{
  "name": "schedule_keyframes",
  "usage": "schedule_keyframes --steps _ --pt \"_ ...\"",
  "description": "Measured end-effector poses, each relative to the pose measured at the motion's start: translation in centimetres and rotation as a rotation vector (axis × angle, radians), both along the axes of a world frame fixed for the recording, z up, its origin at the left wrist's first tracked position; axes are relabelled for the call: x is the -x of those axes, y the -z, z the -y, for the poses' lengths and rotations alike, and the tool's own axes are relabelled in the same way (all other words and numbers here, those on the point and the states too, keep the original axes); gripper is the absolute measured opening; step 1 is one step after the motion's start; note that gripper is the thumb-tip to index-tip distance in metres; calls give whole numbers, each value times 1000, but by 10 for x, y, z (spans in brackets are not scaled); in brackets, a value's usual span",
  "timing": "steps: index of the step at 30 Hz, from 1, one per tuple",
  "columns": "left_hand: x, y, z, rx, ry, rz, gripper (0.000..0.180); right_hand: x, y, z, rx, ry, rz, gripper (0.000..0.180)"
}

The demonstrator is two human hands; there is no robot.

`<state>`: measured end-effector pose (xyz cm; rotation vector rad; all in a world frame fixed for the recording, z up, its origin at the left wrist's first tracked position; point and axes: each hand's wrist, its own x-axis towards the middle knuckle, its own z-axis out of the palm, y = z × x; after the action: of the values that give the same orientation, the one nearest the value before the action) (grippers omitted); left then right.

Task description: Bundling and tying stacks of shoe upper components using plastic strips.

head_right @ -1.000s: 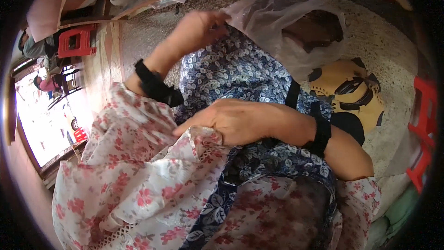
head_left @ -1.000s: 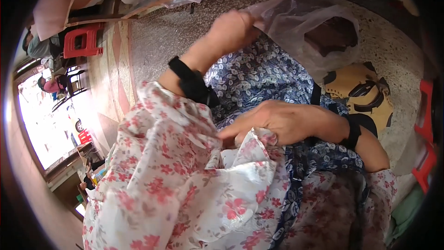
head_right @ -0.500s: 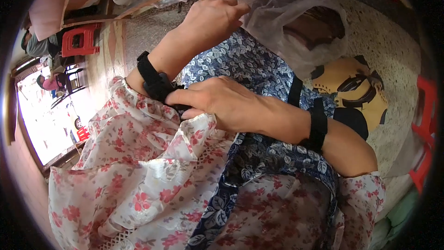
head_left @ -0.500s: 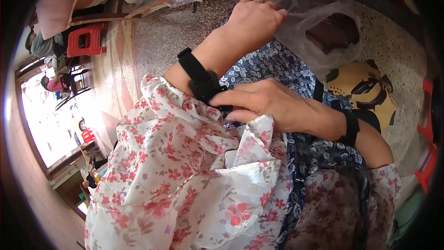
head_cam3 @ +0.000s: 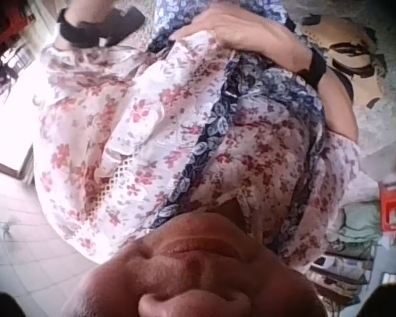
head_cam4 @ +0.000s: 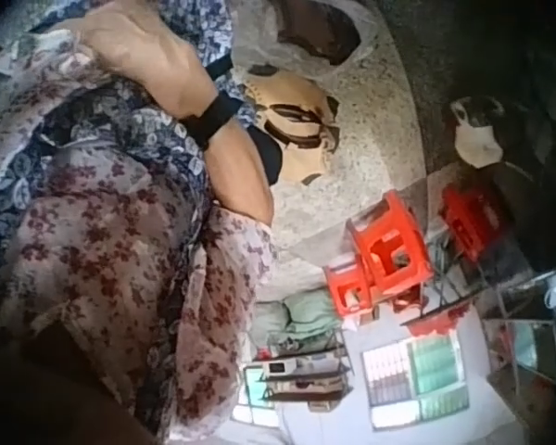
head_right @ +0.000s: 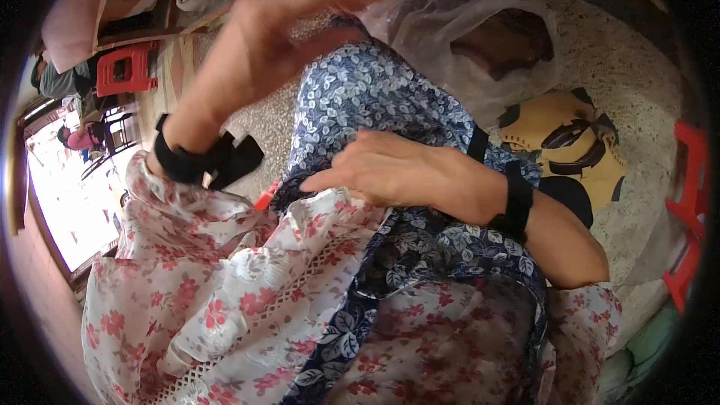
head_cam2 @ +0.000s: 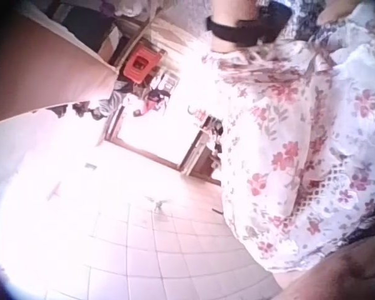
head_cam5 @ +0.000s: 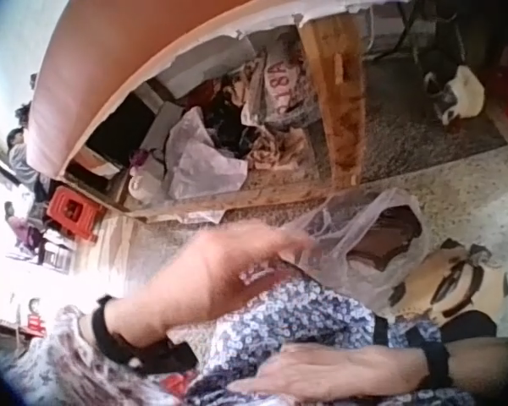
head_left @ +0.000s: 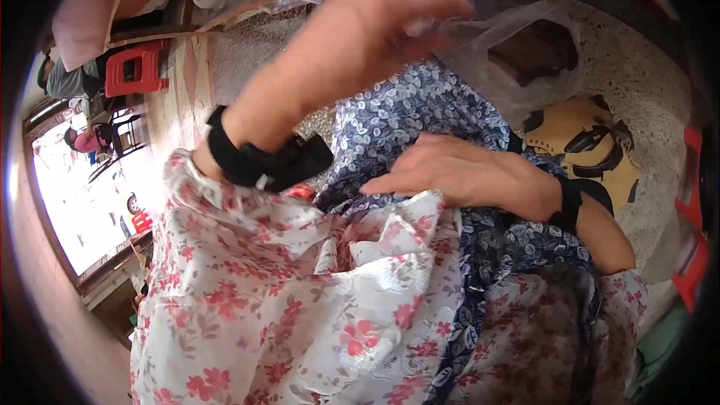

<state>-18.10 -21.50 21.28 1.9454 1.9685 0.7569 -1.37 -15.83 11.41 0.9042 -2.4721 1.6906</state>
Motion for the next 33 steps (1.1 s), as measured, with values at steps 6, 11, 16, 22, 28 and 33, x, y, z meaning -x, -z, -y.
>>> schedule_keyframes --steps 6,11,16,22,28,33 --pt "110 11 4 171 -228 -390 30 -31 -17 -68 75 437 302 40" --pt "68 65 -60 -30 -172 -205 24 -97 42 -165 86 895 605 33" --pt "-18 181 -132 -1 400 -403 24 -126 87 -201 241 1141 834 30" --pt "-56 265 -156 469 459 -321 32 -108 151 -189 -405 1237 589 43" --pt "-8 266 -141 428 161 -645 47 -60 158 -183 -589 1118 517 70" --pt "-17 243 -151 661 -156 -815 60 -56 183 -206 -725 1115 596 81"
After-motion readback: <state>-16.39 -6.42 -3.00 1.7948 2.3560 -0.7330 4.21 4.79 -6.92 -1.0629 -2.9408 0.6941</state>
